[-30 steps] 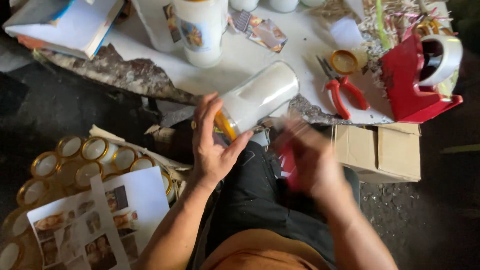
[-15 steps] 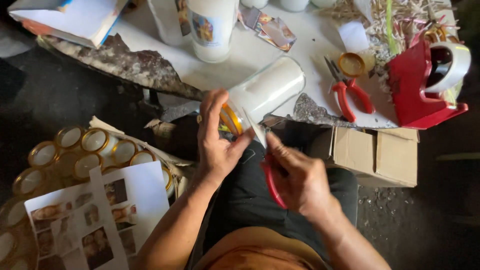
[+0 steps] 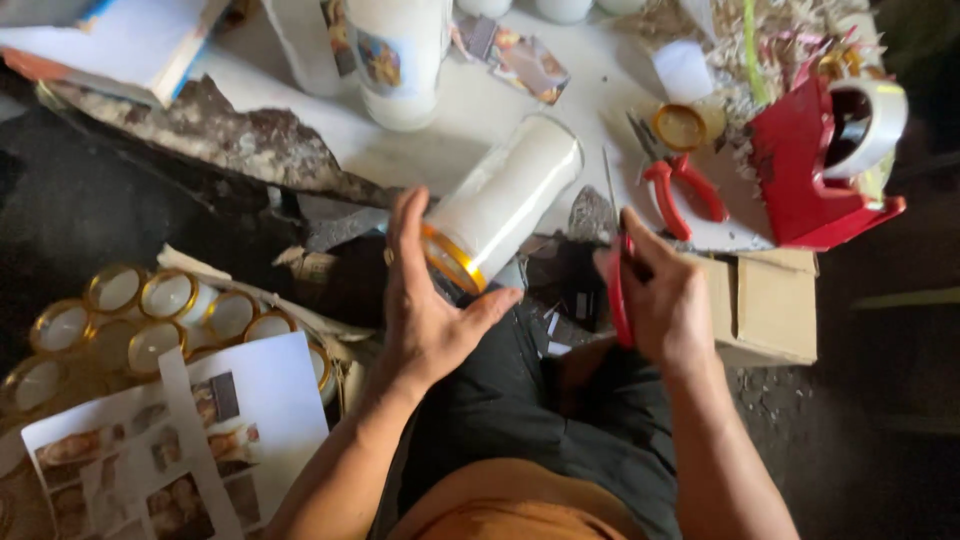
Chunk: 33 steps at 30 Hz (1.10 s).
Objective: Cutting labels from a sheet and applying them to white pillar candles using tape and scissors
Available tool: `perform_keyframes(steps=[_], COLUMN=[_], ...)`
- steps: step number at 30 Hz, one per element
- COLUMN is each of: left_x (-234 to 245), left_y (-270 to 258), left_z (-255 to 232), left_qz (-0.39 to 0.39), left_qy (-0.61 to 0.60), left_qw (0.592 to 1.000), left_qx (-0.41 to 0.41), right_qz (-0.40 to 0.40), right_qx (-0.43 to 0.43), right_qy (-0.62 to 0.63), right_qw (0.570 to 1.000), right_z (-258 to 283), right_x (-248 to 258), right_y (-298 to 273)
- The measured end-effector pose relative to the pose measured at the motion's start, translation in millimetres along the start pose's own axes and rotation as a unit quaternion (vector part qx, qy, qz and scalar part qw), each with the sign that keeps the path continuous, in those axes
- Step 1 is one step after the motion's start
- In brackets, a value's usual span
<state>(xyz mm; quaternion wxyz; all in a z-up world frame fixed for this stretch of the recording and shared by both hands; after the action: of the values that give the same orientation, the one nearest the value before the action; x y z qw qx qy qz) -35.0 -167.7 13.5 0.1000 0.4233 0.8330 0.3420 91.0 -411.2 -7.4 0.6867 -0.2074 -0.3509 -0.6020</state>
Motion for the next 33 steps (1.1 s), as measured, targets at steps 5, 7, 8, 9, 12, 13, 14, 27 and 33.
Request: perform_keyframes(steps=[5, 7, 8, 9, 12, 13, 14, 27, 33], left_x=[-9.0, -7.0, -6.3, -5.8, 7.4, 7.8, 7.8, 28.2, 12.4], left_y=[-6.7, -6.8, -8.8, -10.5, -1.1, -0.7, 0.4, -0.3, 4.6], left_z=[16.0, 14.1, 14.7, 14.7, 13.9, 17.7, 22.1, 55.6, 34.8], left_qz=[-0.020, -0.022, -0.021, -0.019, -0.003, 0.000, 0.004, 0.022, -0.035], left_qy=[0.043, 0.046, -0.031, -0.108, -0.153, -0.154, -0.171, -0.240, -0.357], left_qw=[0.998, 0.998, 0.997, 0.990, 0.983, 0.982, 0.979, 0.959, 0.912], left_qx=[0.042, 0.032, 0.061, 0.089, 0.105, 0.106, 0.108, 0.148, 0.200], right_qz=[0.040, 0.032, 0.026, 0.020, 0.028, 0.026, 0.038, 0.093, 0.113], right_qx=[-0.271, -0.200, -0.087, 0.029, 0.030, 0.028, 0.024, 0.009, 0.047], right_qy=[0.472, 0.395, 0.265, 0.125, 0.146, 0.146, 0.160, 0.332, 0.356], right_qw=[0.838, 0.896, 0.960, 0.992, 0.988, 0.989, 0.986, 0.939, 0.926], right_z=[78.7, 37.4, 20.9, 5.5, 36.4, 40.1, 43.7, 46.4, 45.6], right_x=[-6.5, -10.8, -8.3, -7.0, 6.6, 9.3, 10.9, 17.1, 12.0], right_y=[-45.9, -30.4, -15.7, -2.8, -5.3, -6.7, -7.9, -7.4, -8.2])
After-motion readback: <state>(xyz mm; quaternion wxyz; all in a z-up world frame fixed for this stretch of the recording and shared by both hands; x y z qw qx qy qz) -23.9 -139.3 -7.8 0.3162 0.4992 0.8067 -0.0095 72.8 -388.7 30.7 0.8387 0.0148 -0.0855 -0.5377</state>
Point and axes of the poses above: each hand's wrist, its own y-axis towards the middle knuckle, its own x-axis out of the back of the hand, z = x × y, the point moved 3 cm from there along y, towards the middle knuckle, and after that the axes turned 3 degrees about -x, right-handed, at the moved point
